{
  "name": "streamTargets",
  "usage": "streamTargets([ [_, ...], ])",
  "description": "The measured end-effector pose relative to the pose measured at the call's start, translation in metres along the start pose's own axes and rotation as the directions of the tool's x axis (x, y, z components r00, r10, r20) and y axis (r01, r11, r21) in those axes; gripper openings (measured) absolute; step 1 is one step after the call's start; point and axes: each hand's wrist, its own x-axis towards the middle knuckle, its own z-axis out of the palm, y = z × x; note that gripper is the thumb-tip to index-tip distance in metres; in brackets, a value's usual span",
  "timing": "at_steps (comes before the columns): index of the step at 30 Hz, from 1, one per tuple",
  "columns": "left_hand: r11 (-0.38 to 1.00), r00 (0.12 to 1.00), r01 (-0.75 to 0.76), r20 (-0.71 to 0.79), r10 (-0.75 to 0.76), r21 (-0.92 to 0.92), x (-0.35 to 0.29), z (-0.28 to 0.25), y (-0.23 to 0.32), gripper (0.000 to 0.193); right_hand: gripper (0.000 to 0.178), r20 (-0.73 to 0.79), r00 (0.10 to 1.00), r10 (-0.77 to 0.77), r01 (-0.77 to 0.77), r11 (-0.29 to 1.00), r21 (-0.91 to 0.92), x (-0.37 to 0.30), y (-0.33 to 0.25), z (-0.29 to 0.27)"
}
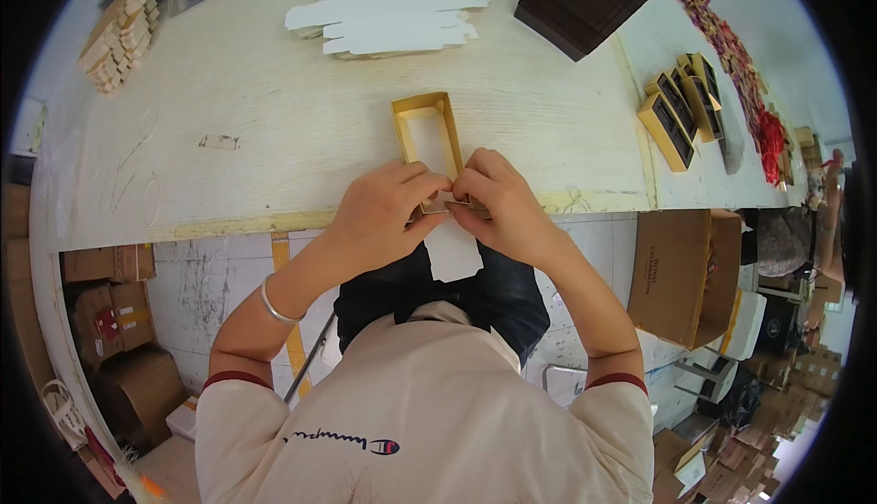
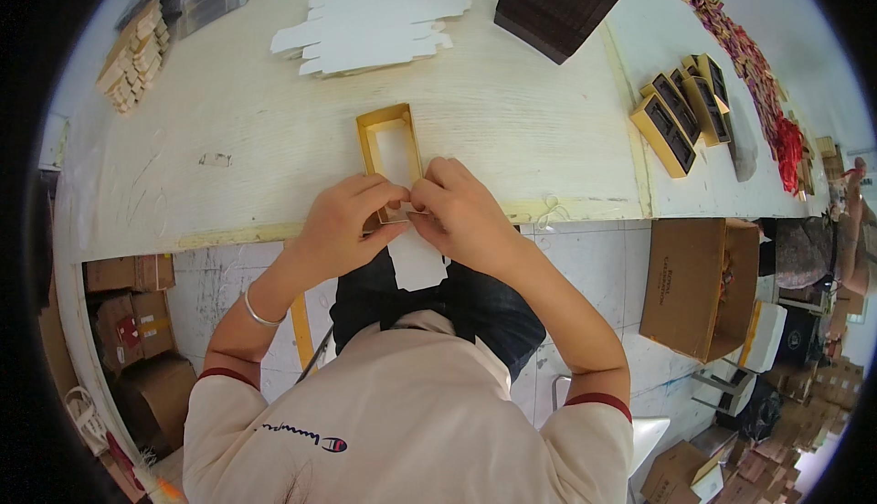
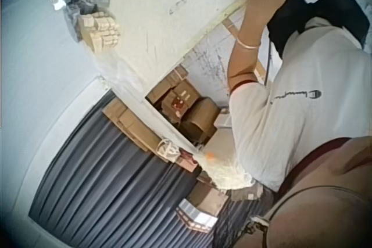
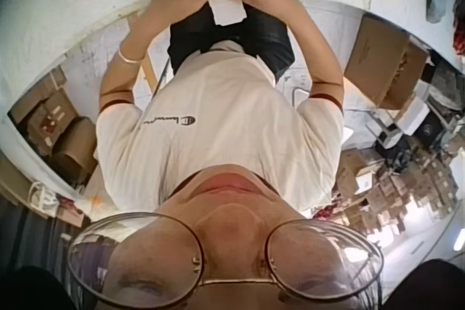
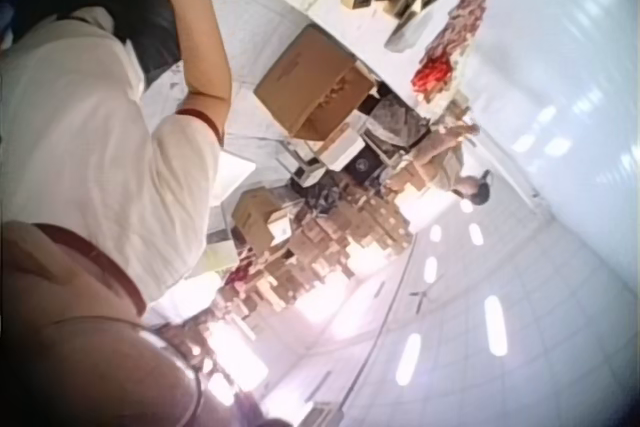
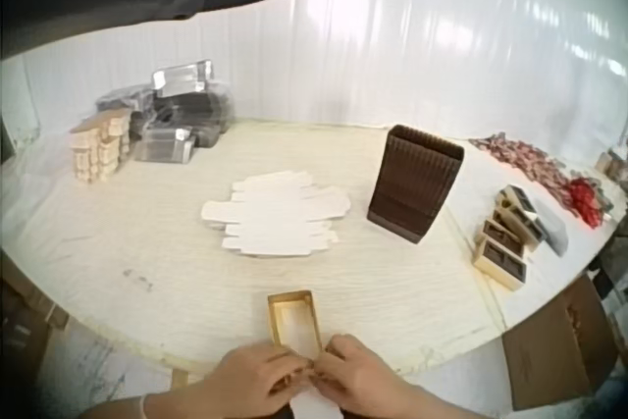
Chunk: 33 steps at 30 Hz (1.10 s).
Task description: The person folds white cardboard pieces into rectangular box shapes and inserts them into dark brown outer boxes. The person repeats this process multiple times, stacking the completed boxes on the table.
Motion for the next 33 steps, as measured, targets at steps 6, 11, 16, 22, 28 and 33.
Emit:
streamTargets([
  [6,0.998,0.998,0.033,-0.054,-0.035,-0.051,-0.008,0.010,-0.004,0.009,0.053,0.042,0.999,0.002,0.001,0.996,-0.085,-0.015,-0.011,-0.009],
  [11,0.994,0.998,0.062,-0.010,-0.063,-0.089,-0.006,0.007,-0.004,0.009,0.052,0.015,0.984,-0.180,0.175,0.933,-0.313,-0.028,-0.017,-0.009],
  [16,0.860,0.979,0.187,0.166,-0.121,-0.475,-0.002,-0.010,-0.013,0.030,0.033,-0.206,0.971,-0.122,0.145,0.984,0.102,-0.019,0.010,0.011],
  [22,0.902,0.976,0.217,0.106,-0.191,-0.373,-0.008,-0.002,-0.012,0.034,0.023,-0.206,0.912,0.354,-0.205,0.830,0.518,-0.008,-0.002,0.023],
  [28,0.991,0.995,-0.051,-0.094,0.040,-0.120,-0.005,0.006,-0.005,0.030,0.028,-0.245,0.968,-0.047,0.025,0.995,-0.093,-0.008,-0.006,0.022],
  [33,0.999,0.993,-0.035,-0.115,0.034,-0.001,-0.003,0.015,0.004,0.028,0.031,-0.228,0.973,-0.037,0.031,0.999,-0.031,-0.006,-0.004,0.019],
])
